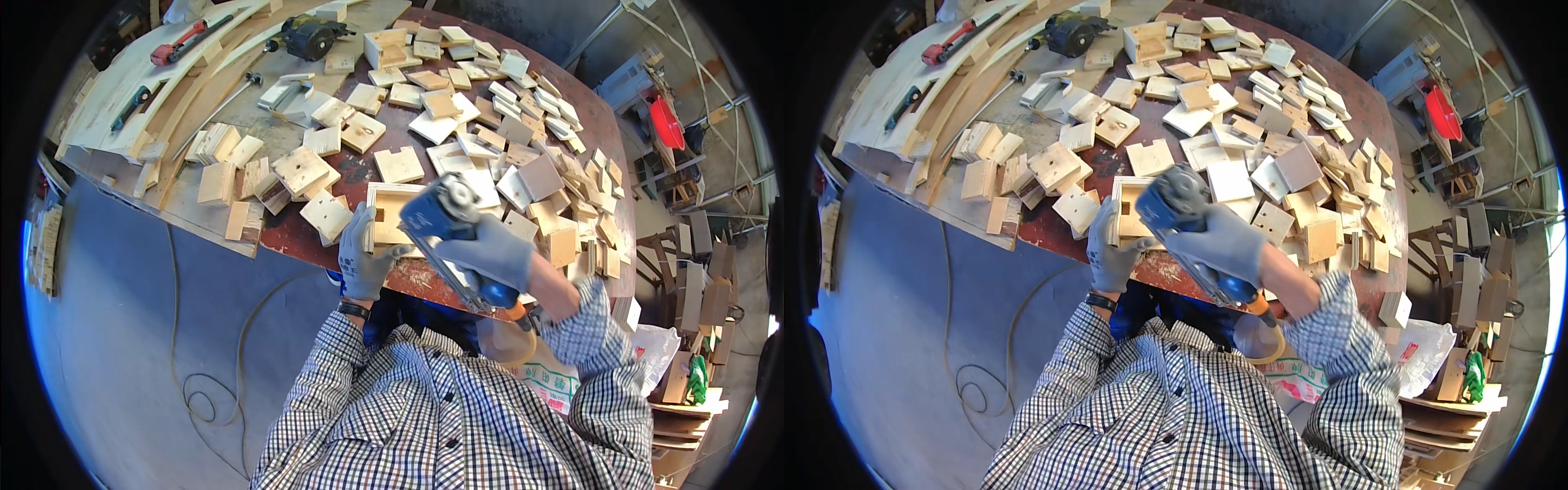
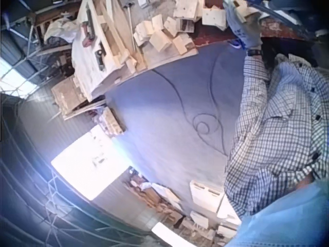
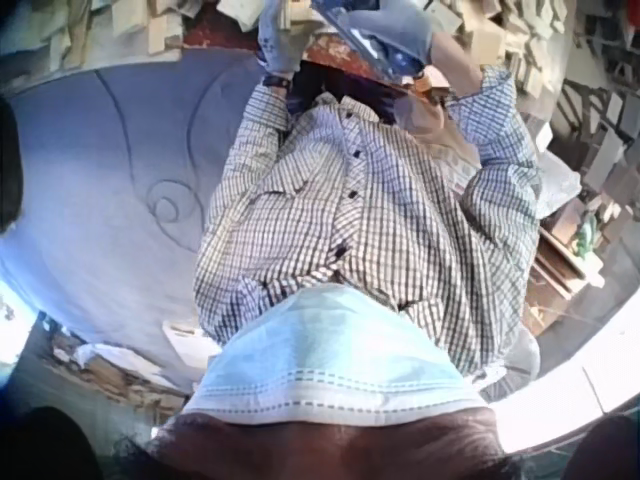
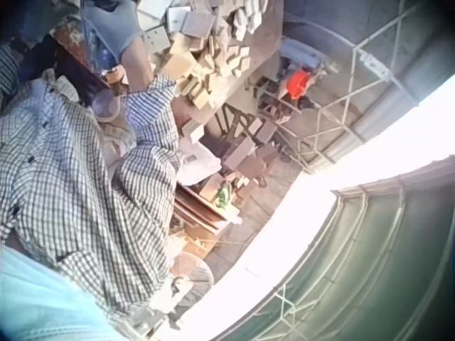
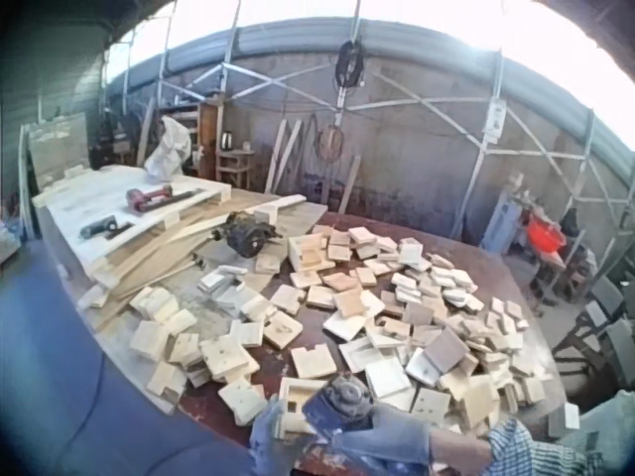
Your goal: The person assembles small wooden boxes by aligning pre-cut pieces and fastening them with a pneumatic nail gun. They then sand the assembled boxes with a sanding block and place the finished units into a white bag.
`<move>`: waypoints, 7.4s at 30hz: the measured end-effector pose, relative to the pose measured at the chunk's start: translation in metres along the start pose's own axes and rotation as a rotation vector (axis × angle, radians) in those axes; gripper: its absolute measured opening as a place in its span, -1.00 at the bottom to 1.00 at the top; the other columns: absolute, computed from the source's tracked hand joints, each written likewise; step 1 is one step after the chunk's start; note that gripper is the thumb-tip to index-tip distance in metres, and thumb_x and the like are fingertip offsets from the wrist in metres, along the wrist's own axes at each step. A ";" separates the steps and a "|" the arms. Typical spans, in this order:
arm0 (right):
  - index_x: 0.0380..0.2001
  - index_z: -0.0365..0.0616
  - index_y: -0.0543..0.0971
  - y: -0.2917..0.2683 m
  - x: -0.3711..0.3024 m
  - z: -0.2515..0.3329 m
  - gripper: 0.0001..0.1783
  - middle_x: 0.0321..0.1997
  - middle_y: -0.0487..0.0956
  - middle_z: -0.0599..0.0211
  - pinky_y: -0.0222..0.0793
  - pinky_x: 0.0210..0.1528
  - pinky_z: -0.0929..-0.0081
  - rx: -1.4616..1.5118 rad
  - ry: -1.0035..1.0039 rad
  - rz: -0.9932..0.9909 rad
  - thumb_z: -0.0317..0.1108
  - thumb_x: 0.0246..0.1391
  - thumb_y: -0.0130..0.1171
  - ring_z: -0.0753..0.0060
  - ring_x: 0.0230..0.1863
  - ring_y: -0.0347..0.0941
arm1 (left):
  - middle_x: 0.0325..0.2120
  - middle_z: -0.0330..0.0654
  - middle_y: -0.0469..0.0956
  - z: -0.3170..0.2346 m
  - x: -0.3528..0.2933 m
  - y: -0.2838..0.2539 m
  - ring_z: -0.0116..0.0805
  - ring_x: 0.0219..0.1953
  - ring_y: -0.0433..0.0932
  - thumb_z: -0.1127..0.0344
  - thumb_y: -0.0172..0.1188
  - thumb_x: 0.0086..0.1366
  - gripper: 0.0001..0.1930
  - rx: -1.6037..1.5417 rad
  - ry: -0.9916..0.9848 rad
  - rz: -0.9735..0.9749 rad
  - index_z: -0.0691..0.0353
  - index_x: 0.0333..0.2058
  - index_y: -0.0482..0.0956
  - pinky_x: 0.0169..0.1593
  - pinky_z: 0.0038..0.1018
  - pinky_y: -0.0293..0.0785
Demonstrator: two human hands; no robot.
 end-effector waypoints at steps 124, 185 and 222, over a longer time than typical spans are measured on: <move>-0.13 -0.26 0.66 -0.049 -0.181 -0.173 -0.72 -0.30 0.72 0.31 0.52 -0.30 0.47 0.362 -0.017 -0.843 -0.47 0.07 0.42 0.50 -0.35 0.64 | 0.48 0.38 0.10 -0.017 0.047 -0.006 0.38 0.48 0.18 -0.21 0.56 0.09 0.14 0.314 0.008 0.401 0.25 0.49 0.21 0.47 0.00 0.26; -0.19 -0.25 0.69 -0.042 -0.105 -0.101 -0.67 -0.33 0.77 0.37 0.59 -0.25 0.53 0.252 -0.105 -0.536 -0.26 0.08 0.54 0.62 -0.32 0.68 | 0.39 0.35 0.29 -0.023 0.014 -0.016 0.27 0.39 0.39 -0.10 0.55 0.14 -0.29 0.285 -0.080 0.304 -0.06 0.26 0.63 0.36 -0.08 0.43; 0.08 -0.26 0.60 -0.040 0.056 0.009 -0.48 -0.33 0.67 0.35 0.51 -0.50 0.65 -0.154 -0.006 0.025 -0.12 0.19 0.40 0.66 -0.54 0.56 | 0.25 0.34 0.48 -0.026 0.015 -0.015 0.23 0.15 0.65 0.14 0.61 0.08 -0.40 0.110 -0.126 0.121 -0.06 0.15 0.70 0.08 -0.17 0.69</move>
Point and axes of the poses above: each hand's wrist, its own x-axis towards the middle knuckle, its own y-axis out of the palm, z = x × y, the point moved 10 cm from there along x, towards the middle knuckle
